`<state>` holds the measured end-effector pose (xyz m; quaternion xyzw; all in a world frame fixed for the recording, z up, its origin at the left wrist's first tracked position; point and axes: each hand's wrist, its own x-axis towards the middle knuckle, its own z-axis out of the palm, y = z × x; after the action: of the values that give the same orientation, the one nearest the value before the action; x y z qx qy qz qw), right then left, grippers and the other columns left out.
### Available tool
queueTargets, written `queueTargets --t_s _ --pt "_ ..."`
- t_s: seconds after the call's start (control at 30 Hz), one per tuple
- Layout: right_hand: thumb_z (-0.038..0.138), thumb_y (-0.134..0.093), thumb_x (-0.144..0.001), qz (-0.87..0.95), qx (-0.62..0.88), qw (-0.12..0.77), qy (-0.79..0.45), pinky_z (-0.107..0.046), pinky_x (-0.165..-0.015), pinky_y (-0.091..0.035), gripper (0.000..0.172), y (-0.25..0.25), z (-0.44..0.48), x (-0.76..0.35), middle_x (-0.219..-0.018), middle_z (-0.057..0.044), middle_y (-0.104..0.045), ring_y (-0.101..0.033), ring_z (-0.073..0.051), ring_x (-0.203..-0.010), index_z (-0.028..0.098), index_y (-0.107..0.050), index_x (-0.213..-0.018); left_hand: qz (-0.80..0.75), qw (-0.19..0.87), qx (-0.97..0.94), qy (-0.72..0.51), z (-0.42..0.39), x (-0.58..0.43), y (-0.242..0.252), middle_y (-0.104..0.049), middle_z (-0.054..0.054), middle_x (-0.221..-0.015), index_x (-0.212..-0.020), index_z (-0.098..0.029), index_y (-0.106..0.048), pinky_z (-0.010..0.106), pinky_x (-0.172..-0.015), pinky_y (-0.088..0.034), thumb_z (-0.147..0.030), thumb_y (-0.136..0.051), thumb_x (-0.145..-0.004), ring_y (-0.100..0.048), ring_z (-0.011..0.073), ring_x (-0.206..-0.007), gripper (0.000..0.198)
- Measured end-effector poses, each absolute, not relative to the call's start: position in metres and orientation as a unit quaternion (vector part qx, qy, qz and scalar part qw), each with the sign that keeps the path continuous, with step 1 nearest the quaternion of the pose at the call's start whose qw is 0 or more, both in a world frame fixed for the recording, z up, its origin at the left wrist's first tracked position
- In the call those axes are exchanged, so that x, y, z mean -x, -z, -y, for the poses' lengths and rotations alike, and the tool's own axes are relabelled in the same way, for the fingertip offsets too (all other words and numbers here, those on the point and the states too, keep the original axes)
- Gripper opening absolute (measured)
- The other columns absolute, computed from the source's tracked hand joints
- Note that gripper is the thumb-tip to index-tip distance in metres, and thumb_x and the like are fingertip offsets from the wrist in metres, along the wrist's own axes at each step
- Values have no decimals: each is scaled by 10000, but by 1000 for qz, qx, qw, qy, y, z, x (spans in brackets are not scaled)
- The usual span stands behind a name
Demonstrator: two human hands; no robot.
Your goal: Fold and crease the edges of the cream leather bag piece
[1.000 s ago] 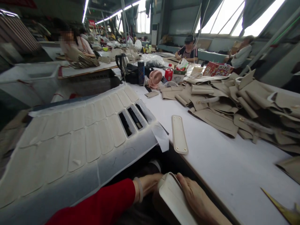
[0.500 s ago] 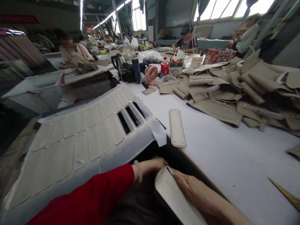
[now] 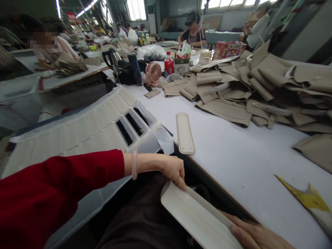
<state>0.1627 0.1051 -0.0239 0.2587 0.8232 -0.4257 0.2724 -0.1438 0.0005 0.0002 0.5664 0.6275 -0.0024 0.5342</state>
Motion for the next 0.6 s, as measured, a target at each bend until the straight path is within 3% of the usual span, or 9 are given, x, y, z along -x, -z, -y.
queueTargets --t_s 0.07,0.23,0.4,0.47,0.53,0.6 --pt "714 -229 -885 -814 -263 310 416 -434 -1122 -366 692 23 -106 -167 -1315 -3 -612 -528 -312 -1253 357 -424 -1444 -626 524 -577 15 -3 144 1 -732 -3 -772 -881 -209 -788 241 -657 -471 -432 -744 -738 -637 159 -704 268" --pt "633 -357 -922 -824 -273 215 448 -441 -1092 -384 540 25 -94 -148 -1270 0 -646 -610 -314 -1126 385 -523 -1372 -616 500 -608 26 -13 137 3 -739 -5 -791 -874 -240 -789 231 -629 -449 -537 -734 -719 -641 177 -757 339" --pt "567 -281 -973 -877 -231 175 383 -483 -951 -478 519 16 -78 -104 -1238 -38 -665 -649 -332 -1055 341 -554 -1353 -624 426 -655 -1 -15 121 2 -719 21 -1074 -1093 -282 -723 288 -768 -454 -637 -725 -686 -637 244 -954 541" --pt "579 -319 -964 -889 -235 140 366 -496 -982 -451 523 8 -75 -102 -1271 -55 -645 -612 -347 -1126 310 -590 -1321 -628 352 -692 -56 -6 109 -1 -688 35 -1114 -1088 -256 -702 300 -818 -439 -560 -750 -714 -614 244 -1002 484" --pt "595 -365 -950 -885 -282 72 363 -495 -1057 -386 544 3 -69 -122 -1341 -73 -594 -533 -342 -1232 262 -604 -1307 -627 284 -714 -128 10 94 -6 -673 22 -1048 -987 -229 -691 291 -841 -419 -447 -738 -781 -595 210 -991 304" --pt "606 -427 -927 -822 -403 -80 393 -474 -1095 -351 546 10 -54 -158 -1331 -89 -598 -524 -313 -1235 231 -617 -1274 -627 259 -709 -194 31 75 -9 -658 -3 -944 -881 -218 -665 286 -832 -401 -373 -718 -825 -577 181 -945 173"
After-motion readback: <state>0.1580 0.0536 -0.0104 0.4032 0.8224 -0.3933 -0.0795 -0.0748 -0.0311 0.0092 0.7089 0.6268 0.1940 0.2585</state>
